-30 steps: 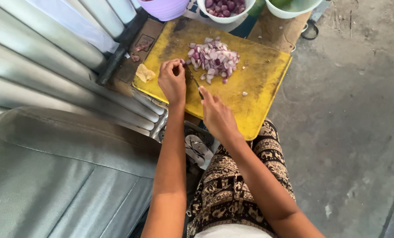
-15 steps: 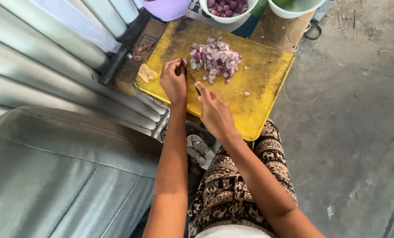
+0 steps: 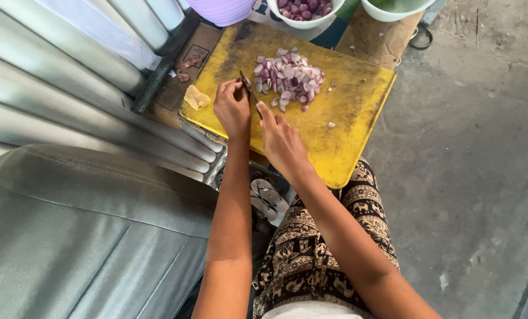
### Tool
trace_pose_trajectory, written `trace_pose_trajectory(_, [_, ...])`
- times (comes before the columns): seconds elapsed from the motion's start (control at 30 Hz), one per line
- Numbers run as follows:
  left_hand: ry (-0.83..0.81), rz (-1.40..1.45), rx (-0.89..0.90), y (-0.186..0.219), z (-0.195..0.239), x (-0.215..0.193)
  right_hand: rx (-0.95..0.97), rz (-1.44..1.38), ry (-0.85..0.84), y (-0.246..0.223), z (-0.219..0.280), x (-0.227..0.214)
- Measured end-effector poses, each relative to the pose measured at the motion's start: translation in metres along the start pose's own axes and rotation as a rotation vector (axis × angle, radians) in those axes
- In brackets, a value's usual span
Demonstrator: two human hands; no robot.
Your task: The person dices a red onion on a yellow cutting board using a knife. They then transfer the diced onion into a purple bowl.
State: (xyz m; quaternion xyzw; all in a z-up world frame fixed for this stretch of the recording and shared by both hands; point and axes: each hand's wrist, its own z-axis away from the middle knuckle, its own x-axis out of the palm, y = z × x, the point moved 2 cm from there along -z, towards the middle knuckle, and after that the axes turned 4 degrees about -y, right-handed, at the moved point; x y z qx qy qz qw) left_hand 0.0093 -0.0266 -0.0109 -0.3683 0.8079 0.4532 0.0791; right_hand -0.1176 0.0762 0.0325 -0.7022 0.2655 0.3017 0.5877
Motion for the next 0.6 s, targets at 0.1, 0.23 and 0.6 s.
trace_pose_trajectory(0.1, [0.001, 0.021, 0.019, -0.001, -0.001, 0.0, -0.061, 0.012, 0.063, 0.005, -0.007, 0.005])
trace_pose_trajectory(0.23, [0.013, 0.026, 0.005, 0.003, -0.001, 0.0, -0.019, 0.016, 0.034, 0.011, -0.01, 0.009])
trace_pose_trajectory(0.6, [0.014, 0.026, 0.029, 0.014, 0.0, -0.007, -0.031, -0.1, 0.003, 0.018, 0.032, -0.01])
